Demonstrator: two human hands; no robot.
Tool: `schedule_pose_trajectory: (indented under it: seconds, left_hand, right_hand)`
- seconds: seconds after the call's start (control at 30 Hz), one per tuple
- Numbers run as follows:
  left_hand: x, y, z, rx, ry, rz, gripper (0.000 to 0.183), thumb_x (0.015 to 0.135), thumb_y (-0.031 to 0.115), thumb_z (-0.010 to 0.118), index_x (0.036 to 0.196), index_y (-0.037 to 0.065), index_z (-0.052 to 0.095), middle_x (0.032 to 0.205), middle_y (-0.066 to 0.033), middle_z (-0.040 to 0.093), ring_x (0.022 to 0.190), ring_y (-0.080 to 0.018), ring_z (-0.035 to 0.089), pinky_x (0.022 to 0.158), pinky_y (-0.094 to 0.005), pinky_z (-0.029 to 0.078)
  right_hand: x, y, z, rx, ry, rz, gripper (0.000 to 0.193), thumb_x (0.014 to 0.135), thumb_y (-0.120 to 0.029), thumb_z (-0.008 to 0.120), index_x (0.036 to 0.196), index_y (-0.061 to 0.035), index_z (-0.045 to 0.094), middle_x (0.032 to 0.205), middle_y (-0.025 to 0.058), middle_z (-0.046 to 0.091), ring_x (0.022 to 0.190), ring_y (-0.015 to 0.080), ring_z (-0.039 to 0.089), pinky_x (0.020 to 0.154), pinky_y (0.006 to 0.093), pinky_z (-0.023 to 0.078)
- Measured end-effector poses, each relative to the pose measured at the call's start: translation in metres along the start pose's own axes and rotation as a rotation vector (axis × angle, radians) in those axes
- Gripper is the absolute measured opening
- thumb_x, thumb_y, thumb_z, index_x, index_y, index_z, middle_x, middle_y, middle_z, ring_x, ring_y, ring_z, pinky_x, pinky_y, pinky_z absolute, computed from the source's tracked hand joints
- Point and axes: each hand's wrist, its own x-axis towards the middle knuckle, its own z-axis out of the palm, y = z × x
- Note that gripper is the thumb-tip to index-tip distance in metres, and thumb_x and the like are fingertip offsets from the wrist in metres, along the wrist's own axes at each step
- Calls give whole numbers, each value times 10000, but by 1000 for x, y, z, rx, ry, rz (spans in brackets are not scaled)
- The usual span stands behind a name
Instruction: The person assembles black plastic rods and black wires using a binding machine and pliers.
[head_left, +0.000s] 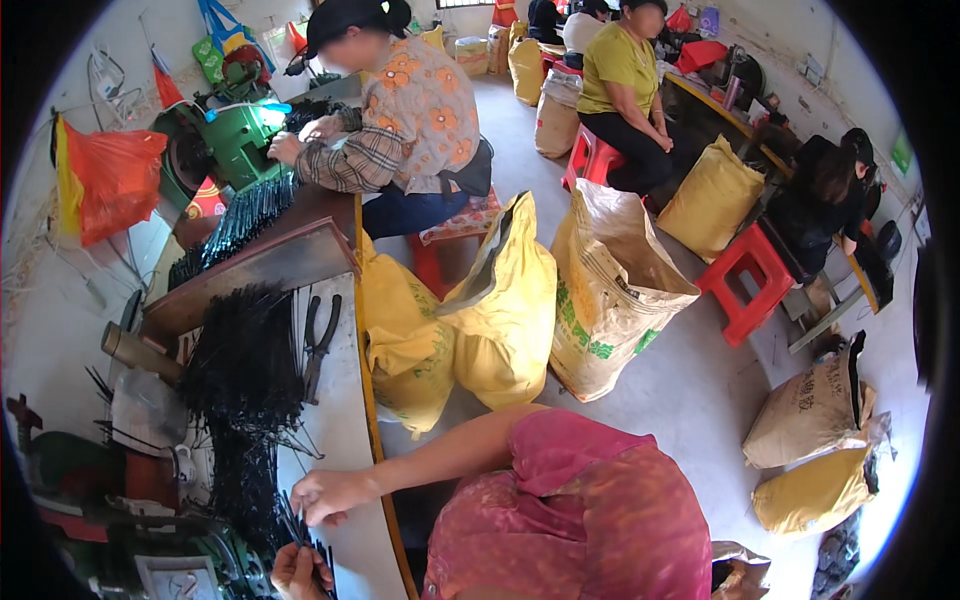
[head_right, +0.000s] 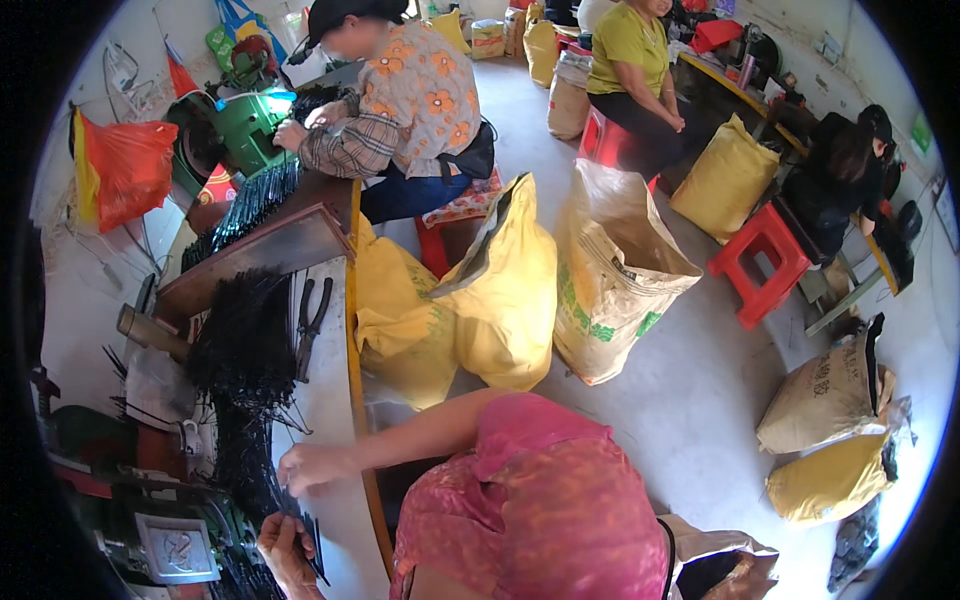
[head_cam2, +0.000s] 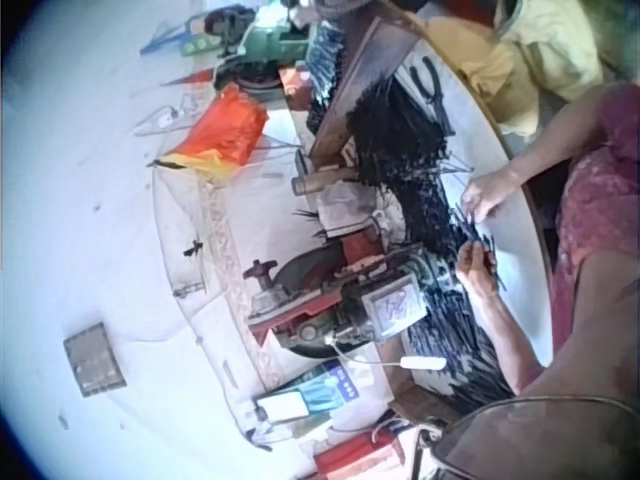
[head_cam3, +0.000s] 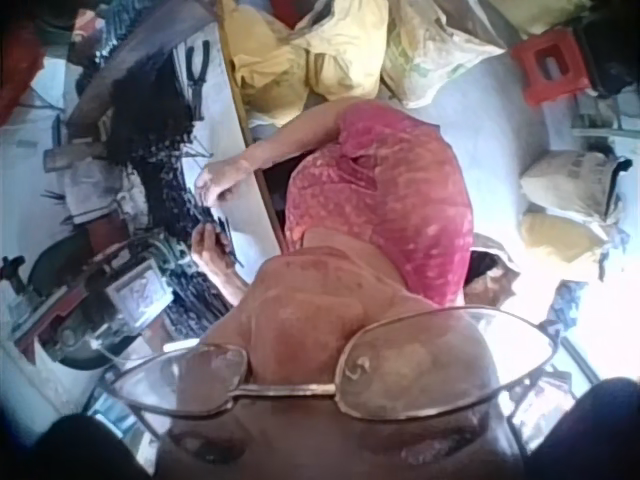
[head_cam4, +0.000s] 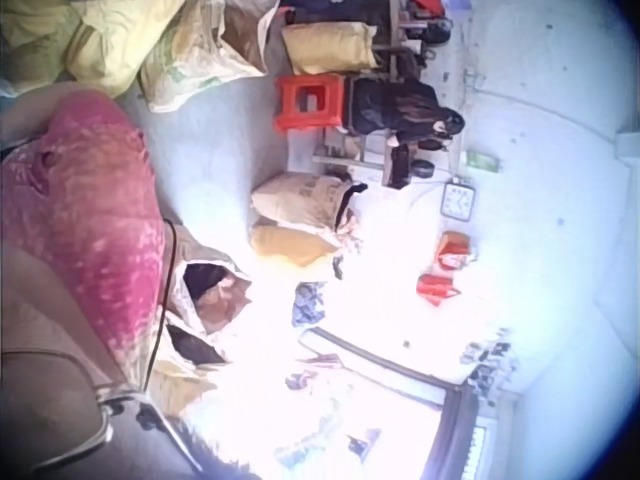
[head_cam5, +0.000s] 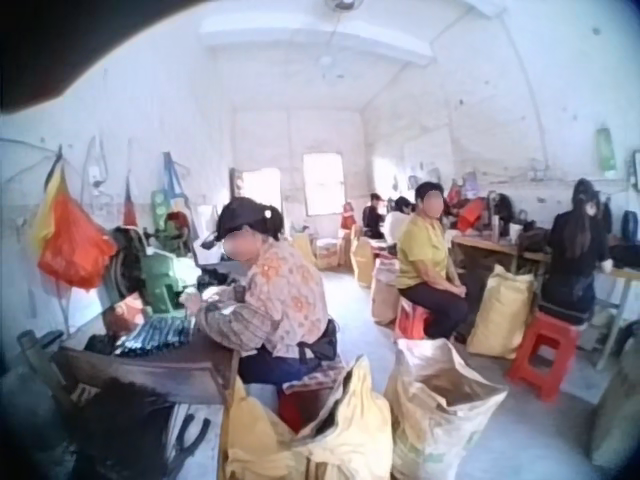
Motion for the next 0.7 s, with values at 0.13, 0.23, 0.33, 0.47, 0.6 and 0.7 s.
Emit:
schedule_pose_trajectory:
  seconds: [0.13,0.23,0.33,0.47,0.6,0.7]
  left_hand:
    - [10,-1,-9,32,-78,-10,62,755,49,510,790,10,476,620,-67,505,409,-108,437,328,-192,303]
    - [3,13,1,61,-72,-36,90,763,55,516,827,-8,515,643,-73,531,459,-119,474,375,-205,349]
    - [2,13,-2,39,-3,-55,121,768,57,524,861,-20,523,622,-54,529,433,-93,434,372,-194,305]
    - [-5,6,-14,435,166,266,311,774,87,536,1060,-18,469,814,-140,580,677,-180,558,592,-227,457]
    - [-37,5,-7,940,545,516,398,713,13,542,1100,-29,462,1050,-166,499,983,-273,472,836,-355,366]
    - [-38,4,6,520,333,350,267,678,-50,556,944,-34,544,866,-126,574,795,-216,554,711,-288,433]
  right_hand:
    - [21,-29,-10,521,-184,468,256,722,-199,595,835,23,533,627,63,531,552,108,531,466,225,416]
    - [39,-18,-7,537,-233,499,197,751,-158,570,823,21,534,630,66,532,548,121,538,463,215,431]
    - [47,-30,2,657,-189,594,148,755,-109,554,802,28,527,630,73,533,554,139,555,463,227,451]
    - [69,-11,24,729,-112,719,113,717,-60,565,771,28,517,627,88,535,525,167,570,452,275,487]
    - [88,13,49,751,-65,742,93,701,-55,564,745,15,523,615,110,551,508,184,570,440,290,491]
    - [95,9,39,593,-137,776,180,803,-148,484,865,18,522,686,137,573,621,208,583,569,306,494]
